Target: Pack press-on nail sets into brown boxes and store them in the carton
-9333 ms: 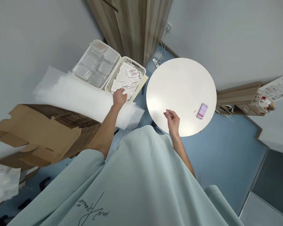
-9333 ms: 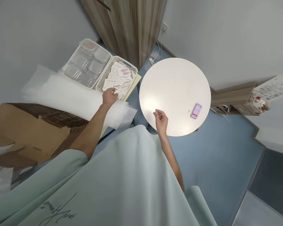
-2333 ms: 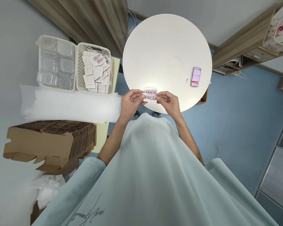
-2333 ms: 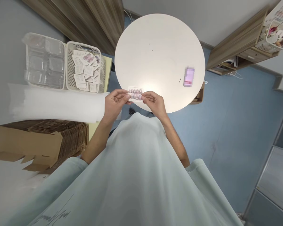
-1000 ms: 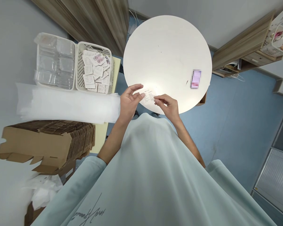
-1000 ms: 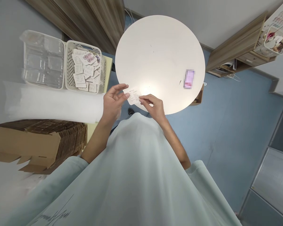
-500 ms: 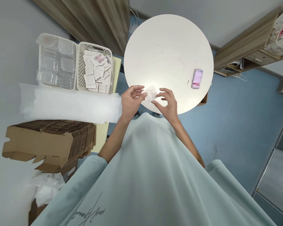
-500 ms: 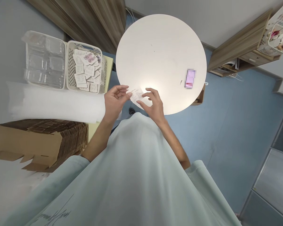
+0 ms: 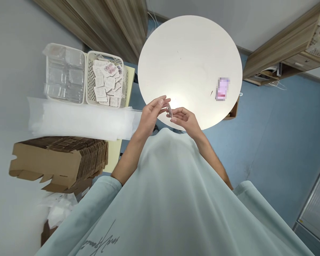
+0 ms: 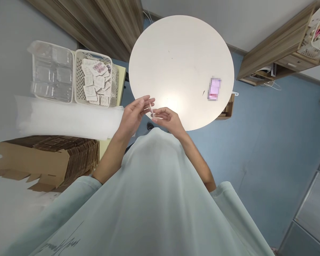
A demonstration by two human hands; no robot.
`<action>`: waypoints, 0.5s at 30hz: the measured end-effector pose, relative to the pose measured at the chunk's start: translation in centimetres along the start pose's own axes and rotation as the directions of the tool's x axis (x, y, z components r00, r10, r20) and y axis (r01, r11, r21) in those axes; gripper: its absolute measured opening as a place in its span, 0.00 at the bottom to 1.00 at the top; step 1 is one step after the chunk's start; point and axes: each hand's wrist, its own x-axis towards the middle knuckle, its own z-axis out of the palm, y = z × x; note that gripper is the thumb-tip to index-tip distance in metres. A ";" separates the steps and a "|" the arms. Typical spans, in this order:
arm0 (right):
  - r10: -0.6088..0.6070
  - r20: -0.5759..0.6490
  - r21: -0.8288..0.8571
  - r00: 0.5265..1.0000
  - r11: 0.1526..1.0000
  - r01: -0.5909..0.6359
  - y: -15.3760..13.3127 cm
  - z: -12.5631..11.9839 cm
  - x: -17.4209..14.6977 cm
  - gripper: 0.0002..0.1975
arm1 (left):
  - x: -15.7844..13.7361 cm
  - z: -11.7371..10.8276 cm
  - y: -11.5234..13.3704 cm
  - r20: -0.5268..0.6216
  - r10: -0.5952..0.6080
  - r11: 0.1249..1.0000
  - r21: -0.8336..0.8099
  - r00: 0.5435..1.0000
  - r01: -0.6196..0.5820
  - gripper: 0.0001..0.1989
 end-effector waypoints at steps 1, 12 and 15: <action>0.041 0.053 0.068 0.998 0.997 -0.045 -0.2 -0.5 -0.1 0.30 | 0.1 0.2 0.0 0.013 -0.021 1.000 -0.002 1.000 0.021 0.32; 0.084 0.059 0.142 0.995 0.986 -0.092 -0.2 -5.2 -0.8 0.29 | 0.8 4.3 -0.6 -0.100 -0.032 0.999 -0.024 0.995 0.030 0.32; 0.056 -0.024 0.040 0.998 0.998 -0.055 0.0 -6.2 -0.6 0.30 | 0.9 5.2 -1.1 -0.139 -0.009 1.000 0.013 0.990 0.011 0.31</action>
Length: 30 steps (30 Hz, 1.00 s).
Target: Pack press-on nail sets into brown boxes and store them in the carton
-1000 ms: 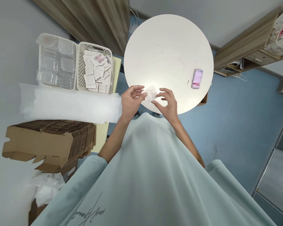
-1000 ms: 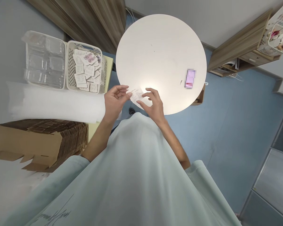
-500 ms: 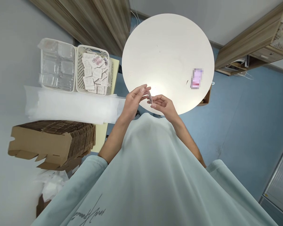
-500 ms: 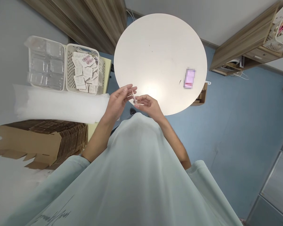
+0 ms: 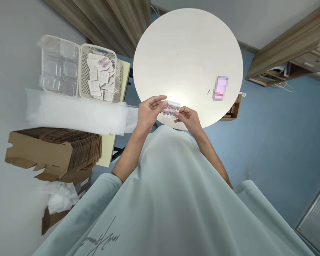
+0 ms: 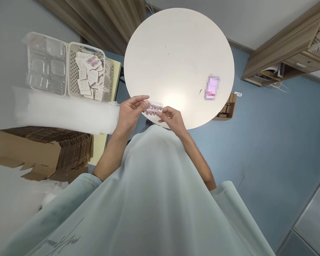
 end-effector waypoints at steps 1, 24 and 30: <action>-0.004 -0.007 -0.019 1.000 1.000 0.004 0.1 -0.3 0.1 0.31 | -0.1 0.3 -0.2 -0.012 0.008 1.000 0.012 1.000 -0.008 0.31; 0.090 -0.234 -0.216 0.968 0.966 -0.143 9.1 5.9 9.3 0.30 | 4.6 -9.2 -8.4 -0.090 -0.014 0.948 0.315 0.996 0.041 0.26; 0.161 -0.436 -0.315 0.885 0.894 -0.318 10.3 8.0 10.0 0.25 | 7.4 -14.6 -9.9 -0.095 -0.009 0.934 0.354 0.995 0.043 0.20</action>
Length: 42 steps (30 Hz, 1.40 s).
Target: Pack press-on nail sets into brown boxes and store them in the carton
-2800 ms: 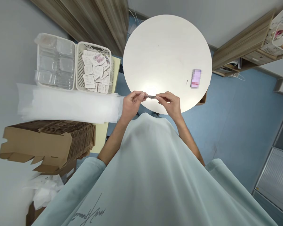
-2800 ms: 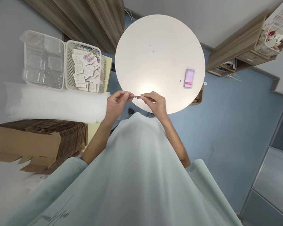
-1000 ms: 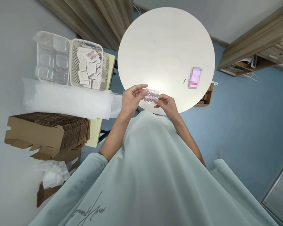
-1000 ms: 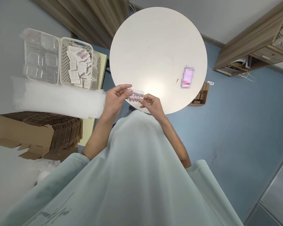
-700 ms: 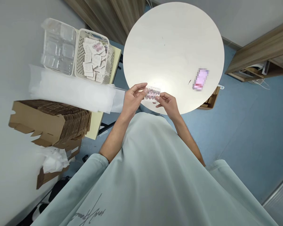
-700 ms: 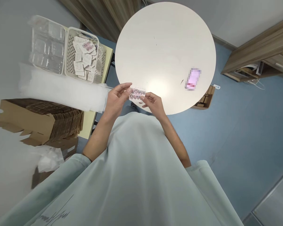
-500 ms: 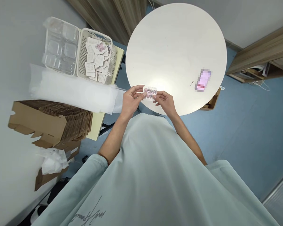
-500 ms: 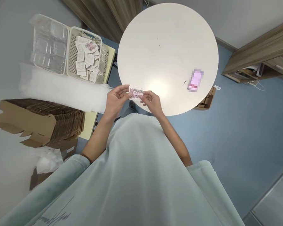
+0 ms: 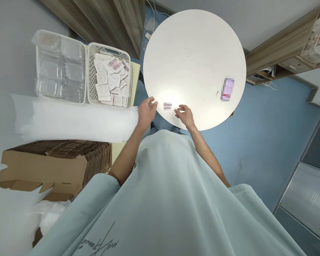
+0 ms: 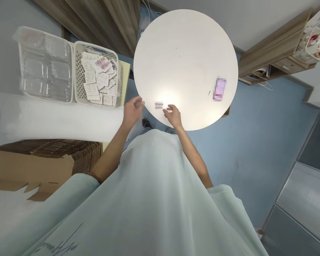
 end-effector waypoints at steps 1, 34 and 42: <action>-0.004 -0.006 -0.013 1.000 1.000 0.004 -0.2 0.4 -0.3 0.25 | 0.3 -1.1 -0.3 0.003 0.005 1.000 0.002 1.000 -0.005 0.19; -0.274 0.267 -0.168 0.924 0.931 0.324 -14.8 17.0 -4.1 0.25 | 13.3 -34.1 -14.6 -0.479 -0.111 0.976 0.114 0.871 0.186 0.54; -0.312 0.272 -0.161 0.910 0.918 0.363 -15.1 16.9 -4.8 0.24 | 12.4 -33.5 -12.1 -0.472 -0.060 0.976 0.156 0.880 0.151 0.61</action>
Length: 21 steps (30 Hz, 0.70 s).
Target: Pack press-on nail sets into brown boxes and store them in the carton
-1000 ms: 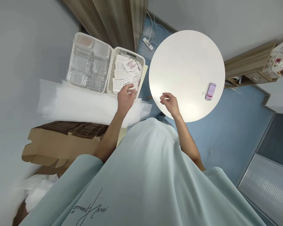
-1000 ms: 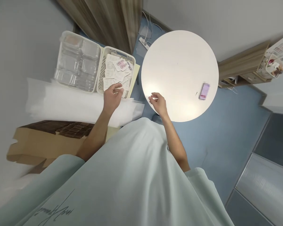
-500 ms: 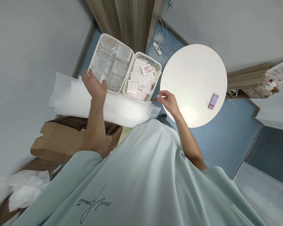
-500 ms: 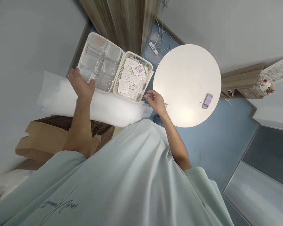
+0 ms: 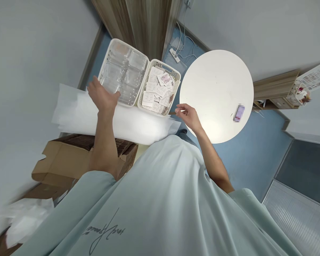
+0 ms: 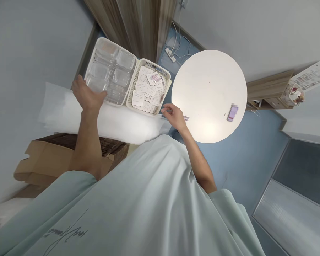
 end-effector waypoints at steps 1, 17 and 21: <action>-0.009 0.006 0.001 1.000 1.000 0.009 -0.1 0.0 -0.1 0.24 | -0.4 0.3 0.7 0.011 0.023 1.000 -0.013 1.000 -0.023 0.63; -0.348 0.217 -0.498 0.912 0.765 0.410 4.2 -8.5 -4.6 0.19 | -21.5 10.8 13.4 0.658 0.573 0.787 -0.278 0.488 -0.550 0.55; -0.295 0.272 -0.526 0.916 0.752 0.398 7.0 -11.7 -6.7 0.19 | -25.4 13.4 14.6 0.710 0.578 0.776 -0.325 0.403 -0.541 0.56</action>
